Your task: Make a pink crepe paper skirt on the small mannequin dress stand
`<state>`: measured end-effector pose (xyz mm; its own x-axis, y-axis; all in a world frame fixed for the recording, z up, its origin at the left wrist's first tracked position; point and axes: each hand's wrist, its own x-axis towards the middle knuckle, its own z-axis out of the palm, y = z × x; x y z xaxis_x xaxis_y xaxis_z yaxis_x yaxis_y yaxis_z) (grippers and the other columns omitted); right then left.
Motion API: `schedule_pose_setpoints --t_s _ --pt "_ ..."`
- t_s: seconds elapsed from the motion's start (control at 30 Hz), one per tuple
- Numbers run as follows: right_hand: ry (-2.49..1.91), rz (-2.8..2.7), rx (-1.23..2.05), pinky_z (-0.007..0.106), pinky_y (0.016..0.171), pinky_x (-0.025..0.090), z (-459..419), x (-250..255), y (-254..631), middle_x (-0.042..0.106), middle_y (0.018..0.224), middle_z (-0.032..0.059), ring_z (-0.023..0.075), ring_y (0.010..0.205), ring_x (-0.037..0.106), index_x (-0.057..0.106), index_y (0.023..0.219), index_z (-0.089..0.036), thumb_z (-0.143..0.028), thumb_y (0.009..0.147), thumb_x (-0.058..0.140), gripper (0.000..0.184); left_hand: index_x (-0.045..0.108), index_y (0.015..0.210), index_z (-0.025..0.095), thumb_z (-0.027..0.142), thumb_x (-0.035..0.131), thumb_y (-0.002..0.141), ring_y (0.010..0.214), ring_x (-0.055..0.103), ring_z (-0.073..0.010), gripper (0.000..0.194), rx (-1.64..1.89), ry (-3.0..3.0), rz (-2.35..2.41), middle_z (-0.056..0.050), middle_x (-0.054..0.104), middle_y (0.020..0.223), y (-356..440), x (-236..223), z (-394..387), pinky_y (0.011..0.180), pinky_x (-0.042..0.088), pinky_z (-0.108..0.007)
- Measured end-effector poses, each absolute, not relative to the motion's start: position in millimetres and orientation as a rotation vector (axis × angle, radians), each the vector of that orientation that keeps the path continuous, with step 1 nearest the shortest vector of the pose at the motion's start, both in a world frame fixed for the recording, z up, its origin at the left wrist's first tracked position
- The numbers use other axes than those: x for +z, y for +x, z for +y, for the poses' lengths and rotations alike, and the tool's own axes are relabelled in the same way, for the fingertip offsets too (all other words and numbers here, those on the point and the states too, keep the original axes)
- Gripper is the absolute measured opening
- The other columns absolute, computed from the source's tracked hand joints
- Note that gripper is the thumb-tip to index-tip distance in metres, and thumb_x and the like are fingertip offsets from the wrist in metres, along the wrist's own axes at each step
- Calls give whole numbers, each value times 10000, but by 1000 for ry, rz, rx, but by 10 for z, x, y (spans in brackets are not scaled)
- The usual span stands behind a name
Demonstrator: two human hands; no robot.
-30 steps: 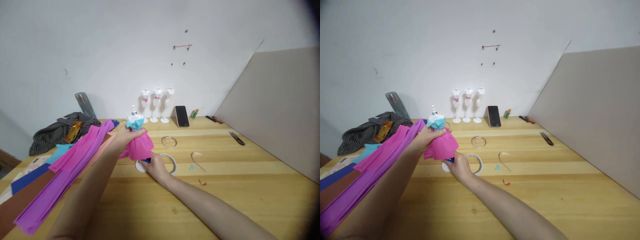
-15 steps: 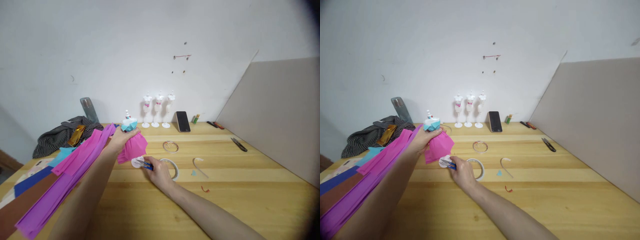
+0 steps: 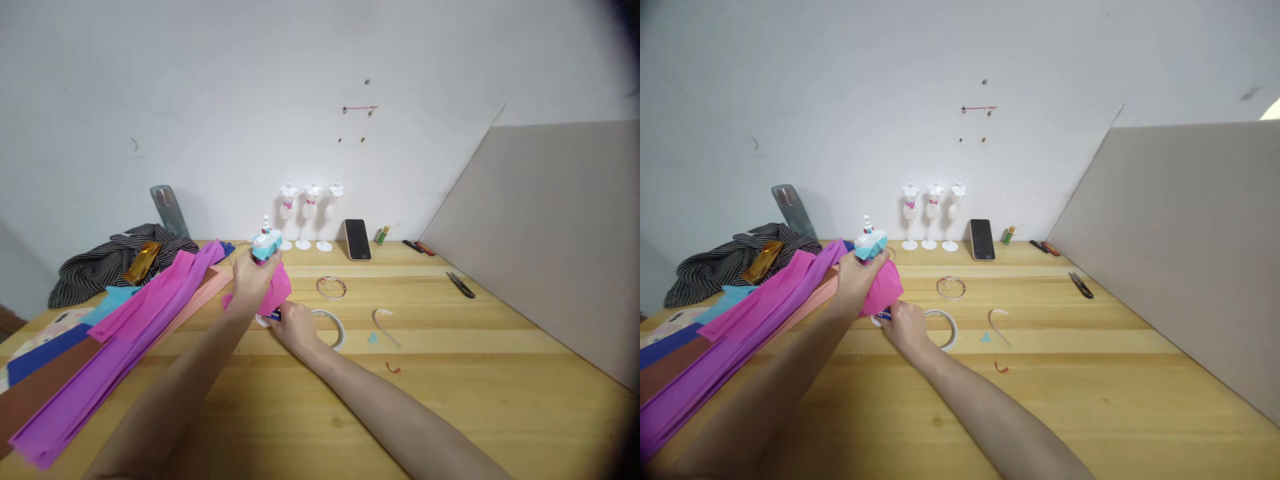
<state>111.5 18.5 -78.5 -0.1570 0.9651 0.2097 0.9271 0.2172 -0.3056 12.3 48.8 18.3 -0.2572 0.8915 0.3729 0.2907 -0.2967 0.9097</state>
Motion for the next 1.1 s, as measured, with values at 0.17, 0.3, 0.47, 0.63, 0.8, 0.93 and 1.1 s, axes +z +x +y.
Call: schedule_pose_setpoints --t_s 0.17,0.3,0.47,0.63,0.8,0.93,1.1 --pt "-1758 -2229 140 288 634 410 182 -733 1153 747 909 151 258 818 707 690 957 -154 -342 873 550 249 671 768 160 389 675 698 724 597 -198 240 1619 1525 1493 -30 685 721 169 197 429 683 435 -297" --pt "-1651 -2352 142 280 623 408 94 -705 1184 745 921 141 245 791 705 672 993 -164 -249 867 501 229 676 777 147 362 718 668 803 625 -217 244 1610 1484 1355 -31 704 774 67 214 467 736 461 -293" --pt "-1472 -2538 179 277 600 404 -71 -642 1285 746 903 130 246 747 698 684 962 -171 -171 763 565 232 695 775 144 344 805 595 777 650 -220 291 1510 1318 1050 -43 714 771 -235 274 594 767 490 -332" --pt "-1084 -2660 325 249 584 397 -168 -336 1491 746 891 52 197 727 678 725 1005 -244 -114 777 544 319 675 757 145 203 840 579 665 641 -149 250 1339 1071 789 -9 695 707 -480 337 664 783 519 -316" --pt "-615 -2521 848 222 645 429 -121 -26 1728 685 873 19 130 753 622 741 1065 -284 -203 884 516 300 652 815 152 150 821 609 695 664 -143 266 1250 966 690 -10 710 745 -607 328 672 822 525 -310" --pt "-669 -2297 1033 241 566 384 38 -92 1866 567 663 11 118 605 505 776 866 -185 -391 833 623 259 661 813 121 262 789 669 855 696 -247 238 1077 1027 621 -105 734 831 -623 277 686 900 508 -399" --pt "-860 -1677 1247 247 525 360 239 -374 1860 504 572 -11 104 521 451 697 778 -151 -575 816 573 444 670 822 125 350 814 621 867 700 -301 334 974 1090 572 -124 736 794 -550 163 731 867 511 -448"
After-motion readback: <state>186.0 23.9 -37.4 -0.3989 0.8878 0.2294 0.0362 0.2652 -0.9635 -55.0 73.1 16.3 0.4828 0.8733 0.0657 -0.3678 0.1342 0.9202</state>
